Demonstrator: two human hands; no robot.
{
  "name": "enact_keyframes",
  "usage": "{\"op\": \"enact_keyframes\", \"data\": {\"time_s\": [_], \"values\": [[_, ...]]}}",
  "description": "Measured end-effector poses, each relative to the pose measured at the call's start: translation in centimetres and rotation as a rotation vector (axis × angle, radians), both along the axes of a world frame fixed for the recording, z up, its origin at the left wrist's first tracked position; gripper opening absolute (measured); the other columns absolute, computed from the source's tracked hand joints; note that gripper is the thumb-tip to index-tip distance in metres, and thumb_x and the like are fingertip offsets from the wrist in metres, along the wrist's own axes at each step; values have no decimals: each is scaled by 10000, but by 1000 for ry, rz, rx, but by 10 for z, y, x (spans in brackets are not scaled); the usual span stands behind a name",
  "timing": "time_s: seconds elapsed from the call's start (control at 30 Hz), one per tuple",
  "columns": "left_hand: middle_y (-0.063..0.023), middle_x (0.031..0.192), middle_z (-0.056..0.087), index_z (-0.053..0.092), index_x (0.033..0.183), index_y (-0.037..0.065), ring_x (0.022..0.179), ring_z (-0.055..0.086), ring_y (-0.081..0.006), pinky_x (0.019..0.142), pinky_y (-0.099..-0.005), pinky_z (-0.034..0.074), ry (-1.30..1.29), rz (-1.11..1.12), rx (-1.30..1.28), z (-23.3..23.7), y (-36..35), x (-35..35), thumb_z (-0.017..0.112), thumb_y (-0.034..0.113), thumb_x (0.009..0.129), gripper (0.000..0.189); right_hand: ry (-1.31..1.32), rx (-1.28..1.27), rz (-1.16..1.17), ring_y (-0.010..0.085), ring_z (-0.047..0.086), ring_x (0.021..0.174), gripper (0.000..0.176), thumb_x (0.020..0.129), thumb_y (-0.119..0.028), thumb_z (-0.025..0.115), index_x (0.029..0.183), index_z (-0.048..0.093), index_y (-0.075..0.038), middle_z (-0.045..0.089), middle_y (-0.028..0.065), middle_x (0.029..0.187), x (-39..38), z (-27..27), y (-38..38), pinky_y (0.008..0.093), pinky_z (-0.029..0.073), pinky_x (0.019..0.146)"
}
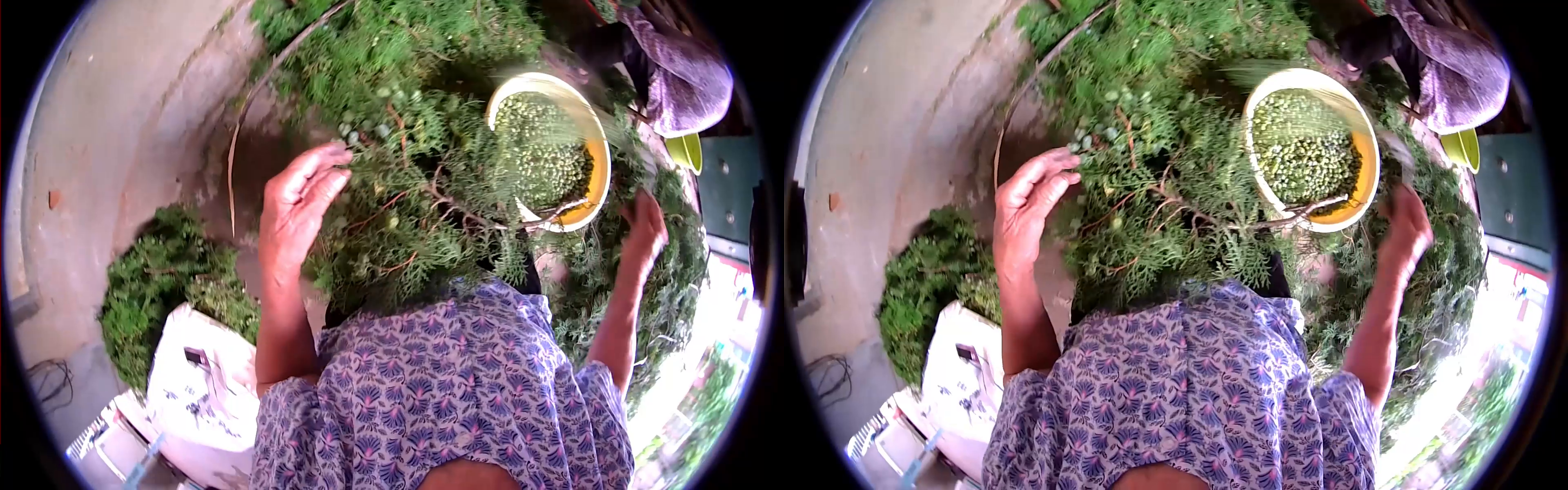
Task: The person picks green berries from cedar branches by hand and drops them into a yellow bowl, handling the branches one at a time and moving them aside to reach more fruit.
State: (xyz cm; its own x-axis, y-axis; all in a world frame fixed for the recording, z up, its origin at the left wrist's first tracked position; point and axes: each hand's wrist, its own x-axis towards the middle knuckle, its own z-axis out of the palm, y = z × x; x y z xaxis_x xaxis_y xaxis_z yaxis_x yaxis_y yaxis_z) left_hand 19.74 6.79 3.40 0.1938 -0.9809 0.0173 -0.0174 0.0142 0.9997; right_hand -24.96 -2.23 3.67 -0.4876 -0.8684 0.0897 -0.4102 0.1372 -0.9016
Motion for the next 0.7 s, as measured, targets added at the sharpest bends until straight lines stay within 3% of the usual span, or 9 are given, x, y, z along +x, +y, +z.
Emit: {"op": "enact_keyframes", "data": {"time_s": [0.1,0.13,0.2,0.33,0.4,0.47,0.57,0.63,0.7], "values": [[-85,1023,618,572,1095,-31,923,575,-146,823,-251,457,-64,102,134,-27,28,19,553,55,868,244,61,-10,-348,198,603,846,251,841,-199,601,1005,653,-18,636,112,986,-181,-61,39,287,510,689],[-71,1010,623,588,1082,-12,903,574,-132,810,-240,452,-96,151,214,-31,38,22,562,64,864,232,834,363,-325,258,597,874,339,803,-237,608,1047,630,-2,617,152,1037,-192,-46,63,346,486,779],[-31,881,622,626,1019,14,779,548,-102,726,-236,444,-156,126,353,-37,56,23,600,130,851,207,1042,336,-496,312,583,889,426,769,-276,615,1097,604,-5,613,167,1037,-251,-82,88,372,444,860],[-6,765,564,598,935,-2,697,506,-76,635,-207,414,-38,122,375,-47,68,2,608,123,849,153,250,87,-37,101,595,734,271,853,-129,573,1106,609,-40,651,53,947,-67,-33,46,213,488,620],[-1,768,563,591,929,1,689,497,-66,611,-195,395,-229,447,198,-47,69,-13,608,121,851,143,290,165,100,115,633,747,174,841,-99,590,1002,657,-94,664,60,910,43,7,28,213,542,608],[-15,733,601,636,910,10,623,521,-72,553,-208,431,-155,506,165,-26,67,-23,612,92,843,108,391,60,562,119,628,693,102,805,-35,618,899,658,-45,664,76,865,128,37,34,203,545,549],[-24,566,571,661,799,17,398,438,-38,359,-181,318,-165,194,233,6,71,-41,602,85,848,102,100,-291,1363,157,574,577,168,802,-178,650,759,629,-17,623,58,693,189,20,30,254,477,446],[-52,617,604,655,854,-21,419,471,-47,378,-179,353,-60,82,332,21,71,-59,601,99,855,131,524,-147,1523,201,523,544,178,773,-196,677,743,617,-31,536,50,606,207,36,37,325,421,440],[-61,635,615,652,873,-35,421,478,-52,380,-183,361,-42,59,338,21,68,-65,602,103,856,147,546,-159,1525,211,529,590,150,757,-166,666,737,590,-38,513,60,639,213,31,44,332,434,494]]}}
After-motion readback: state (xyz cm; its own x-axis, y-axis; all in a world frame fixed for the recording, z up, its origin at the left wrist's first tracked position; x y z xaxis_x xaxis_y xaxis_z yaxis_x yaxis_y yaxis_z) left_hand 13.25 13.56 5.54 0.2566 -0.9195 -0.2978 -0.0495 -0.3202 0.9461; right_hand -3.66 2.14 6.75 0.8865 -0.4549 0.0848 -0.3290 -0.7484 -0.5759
